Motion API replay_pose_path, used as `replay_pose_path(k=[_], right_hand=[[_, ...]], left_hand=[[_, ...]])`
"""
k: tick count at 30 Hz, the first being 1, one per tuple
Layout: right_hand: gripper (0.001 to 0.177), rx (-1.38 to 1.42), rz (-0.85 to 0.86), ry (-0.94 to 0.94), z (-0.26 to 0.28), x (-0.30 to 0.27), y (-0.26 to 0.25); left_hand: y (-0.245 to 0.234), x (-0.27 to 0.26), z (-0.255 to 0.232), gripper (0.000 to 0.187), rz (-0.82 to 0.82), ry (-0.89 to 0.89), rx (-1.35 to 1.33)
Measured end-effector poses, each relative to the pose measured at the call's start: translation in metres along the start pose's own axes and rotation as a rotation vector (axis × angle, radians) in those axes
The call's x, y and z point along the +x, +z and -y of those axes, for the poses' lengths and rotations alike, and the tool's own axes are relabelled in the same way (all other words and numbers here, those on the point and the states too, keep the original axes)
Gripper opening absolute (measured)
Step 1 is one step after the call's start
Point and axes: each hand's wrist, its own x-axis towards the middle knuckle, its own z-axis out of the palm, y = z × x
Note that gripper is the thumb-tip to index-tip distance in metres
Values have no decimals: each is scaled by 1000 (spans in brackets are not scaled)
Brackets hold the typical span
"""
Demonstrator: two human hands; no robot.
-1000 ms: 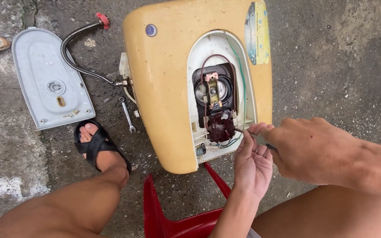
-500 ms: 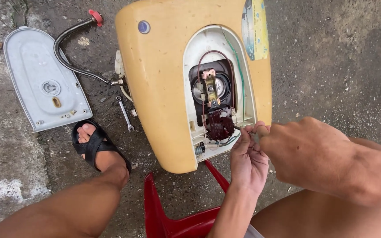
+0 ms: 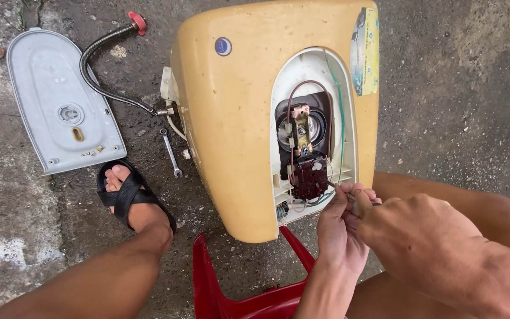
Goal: The person sits on a red stool and works on the internal components of a yellow appliance, likely a water heater. They use a screwdriver to tighten screws on the wiring and a cylindrical component inside the open casing.
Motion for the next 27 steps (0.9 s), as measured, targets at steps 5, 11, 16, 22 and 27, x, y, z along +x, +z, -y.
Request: replay_pose_path(k=[5,11,16,22,27], right_hand=[[38,-419,-582,-19,18,-2,39],[27,-588,-776,14,30,-4,46],[37,-558,-769,-49,32,-7,27],[59,-39,-1074,96,14,-40,8],[51,309,-768,422,1,-34,51]], left_hand=[[-14,10,0,18,109,70,89],[-24,18,-9,20,240,-8,-22],[-23,23,-16,22,197,137,166],[-4,12,-13,12,283,55,106],[6,16,-10,21,62,186,-2]])
